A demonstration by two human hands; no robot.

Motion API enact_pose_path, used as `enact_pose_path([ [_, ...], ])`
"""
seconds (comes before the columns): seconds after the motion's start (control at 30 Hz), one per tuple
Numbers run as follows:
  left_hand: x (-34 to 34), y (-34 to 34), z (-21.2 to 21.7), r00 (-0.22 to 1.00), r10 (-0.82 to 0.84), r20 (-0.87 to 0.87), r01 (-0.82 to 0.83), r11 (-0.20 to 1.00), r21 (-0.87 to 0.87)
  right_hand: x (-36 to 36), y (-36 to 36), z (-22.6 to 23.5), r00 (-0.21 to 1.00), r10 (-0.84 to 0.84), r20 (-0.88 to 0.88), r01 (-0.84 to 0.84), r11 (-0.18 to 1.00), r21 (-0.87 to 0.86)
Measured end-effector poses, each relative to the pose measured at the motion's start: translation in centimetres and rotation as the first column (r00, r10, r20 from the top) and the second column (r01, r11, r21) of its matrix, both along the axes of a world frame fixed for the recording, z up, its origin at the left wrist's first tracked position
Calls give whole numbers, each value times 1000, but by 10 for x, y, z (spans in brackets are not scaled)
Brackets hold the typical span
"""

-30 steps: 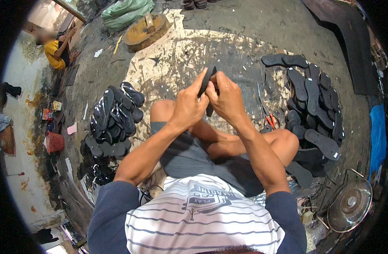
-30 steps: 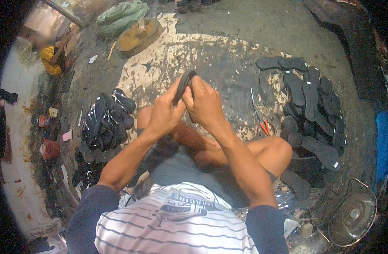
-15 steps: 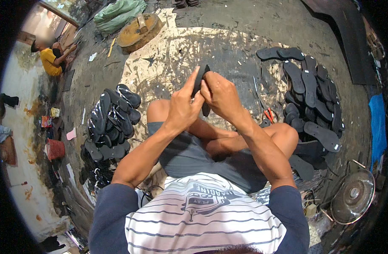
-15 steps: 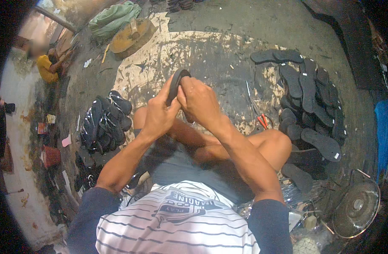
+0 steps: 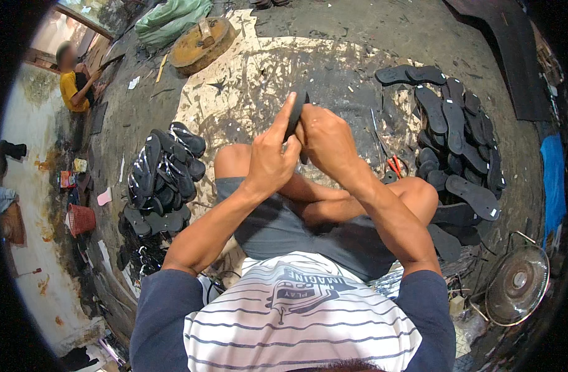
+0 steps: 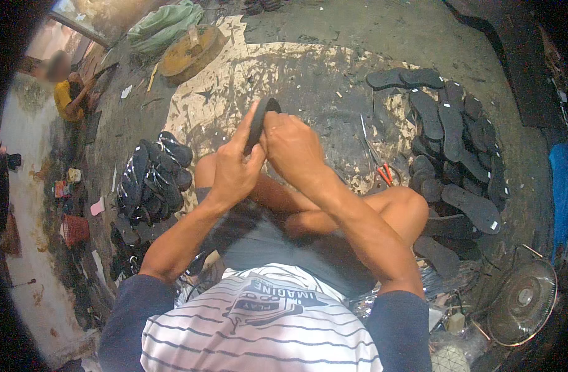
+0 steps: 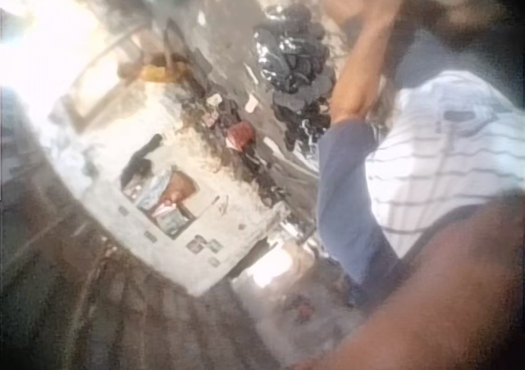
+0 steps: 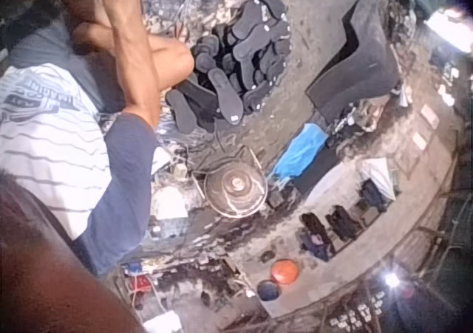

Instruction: The person sits on the floor and assembles black sandals by inserting white straps into the sole. They use scissors to cut the straps to length and then press them into place on each sandal.

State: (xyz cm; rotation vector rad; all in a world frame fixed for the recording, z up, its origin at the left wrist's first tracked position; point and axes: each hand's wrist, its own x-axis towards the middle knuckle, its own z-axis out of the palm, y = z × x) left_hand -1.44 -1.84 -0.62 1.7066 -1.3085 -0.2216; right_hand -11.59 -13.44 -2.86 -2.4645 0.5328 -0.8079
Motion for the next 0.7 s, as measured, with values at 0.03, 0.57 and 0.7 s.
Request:
enact_pose_path([
  [0.03,1,-1,-1,1000,3,-17,-2,1000,30,2,-1,1,1000,0,-14,-1,1000,-23],
  [0.57,21,-8,-11,995,-35,-96,40,998,50,-3,-10,2,998,28,-55,-23,996,82],
  [0.7,3,2,6,971,-40,-237,93,972,218,-14,-5,0,999,1,-41,1,999,49],
])
